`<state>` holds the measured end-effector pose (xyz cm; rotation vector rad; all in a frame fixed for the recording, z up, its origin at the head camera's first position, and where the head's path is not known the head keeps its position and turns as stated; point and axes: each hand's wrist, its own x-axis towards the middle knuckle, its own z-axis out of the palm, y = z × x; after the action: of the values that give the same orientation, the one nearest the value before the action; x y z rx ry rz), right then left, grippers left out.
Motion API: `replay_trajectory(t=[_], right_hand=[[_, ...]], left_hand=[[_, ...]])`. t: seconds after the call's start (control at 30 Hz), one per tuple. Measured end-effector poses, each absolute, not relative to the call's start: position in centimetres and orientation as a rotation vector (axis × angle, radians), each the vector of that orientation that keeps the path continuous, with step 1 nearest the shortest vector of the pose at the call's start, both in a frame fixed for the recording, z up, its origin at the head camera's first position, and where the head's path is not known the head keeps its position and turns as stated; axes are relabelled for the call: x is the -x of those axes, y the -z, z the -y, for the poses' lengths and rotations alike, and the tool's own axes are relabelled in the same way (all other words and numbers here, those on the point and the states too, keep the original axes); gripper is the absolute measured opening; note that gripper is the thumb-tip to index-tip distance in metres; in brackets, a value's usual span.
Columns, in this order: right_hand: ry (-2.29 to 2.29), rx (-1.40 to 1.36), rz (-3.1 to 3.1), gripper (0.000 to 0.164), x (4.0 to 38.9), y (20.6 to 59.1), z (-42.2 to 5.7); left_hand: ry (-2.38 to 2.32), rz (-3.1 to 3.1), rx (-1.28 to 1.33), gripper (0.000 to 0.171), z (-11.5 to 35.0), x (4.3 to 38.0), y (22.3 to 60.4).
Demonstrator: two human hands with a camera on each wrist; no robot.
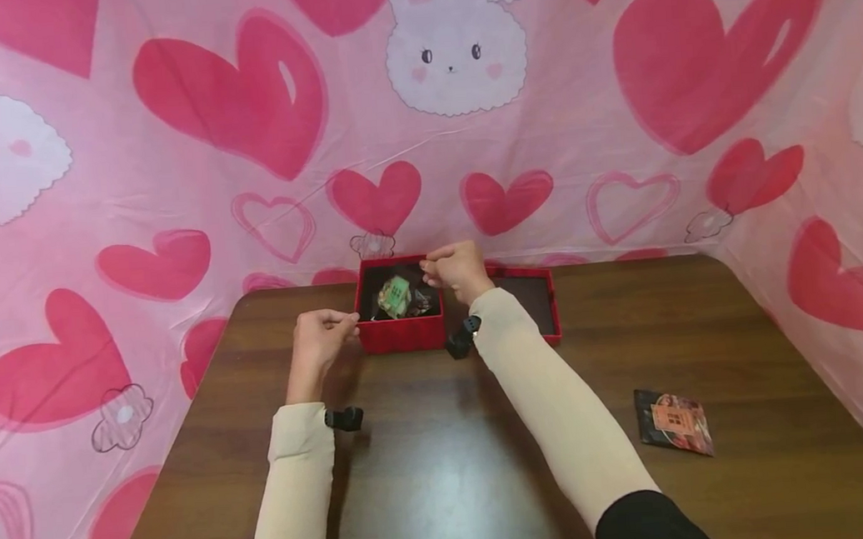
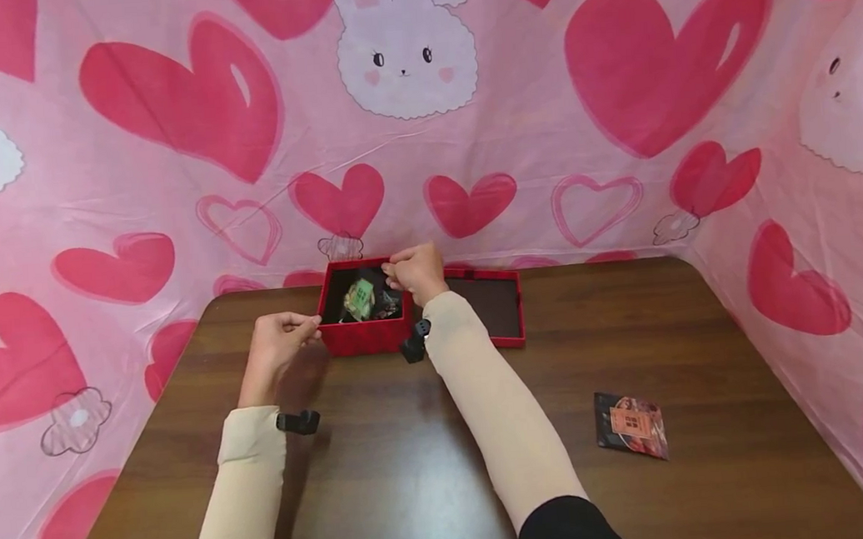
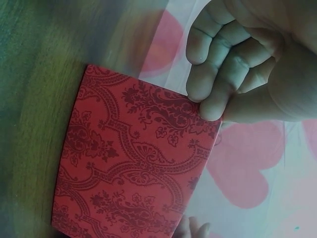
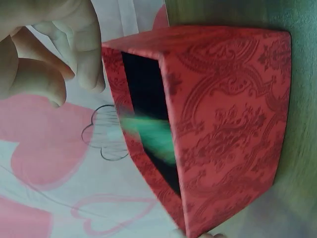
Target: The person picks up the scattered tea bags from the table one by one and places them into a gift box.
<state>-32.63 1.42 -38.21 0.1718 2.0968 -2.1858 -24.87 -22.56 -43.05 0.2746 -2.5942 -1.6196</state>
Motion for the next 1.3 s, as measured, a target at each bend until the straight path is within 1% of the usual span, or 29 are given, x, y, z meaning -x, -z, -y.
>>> replay_trajectory(t=[0.2,0.5,0.8,1.13,1.3], right_hand=[[2.213,-0.171,-2.084,0.024,32.5,38.4,-2.3],[2.188,-0.122,-2.092,0.022,31.7,38.2,-4.7],[2.098,-0.092,-2.172,0.027,30.2,38.6,-9.3],[2.064,-0.094,-2.242,0.029,27.3,40.2,-14.8],[2.076,-0.145,-2.246,0.031,25.7,41.1,-18.0]], left_hand=[[1.612,2.591,-0.267,0.027,22.6,24.9,43.1],[1.625,2.586,-0.274,0.027,22.6,24.7,42.9],[1.598,2.606,-0.270,0.029,22.5,24.7,43.1],[1.613,2.596,-0.262,0.028,22.5,24.3,43.5],[1.605,2.590,-0.225,0.029,22.5,24.4,43.4]])
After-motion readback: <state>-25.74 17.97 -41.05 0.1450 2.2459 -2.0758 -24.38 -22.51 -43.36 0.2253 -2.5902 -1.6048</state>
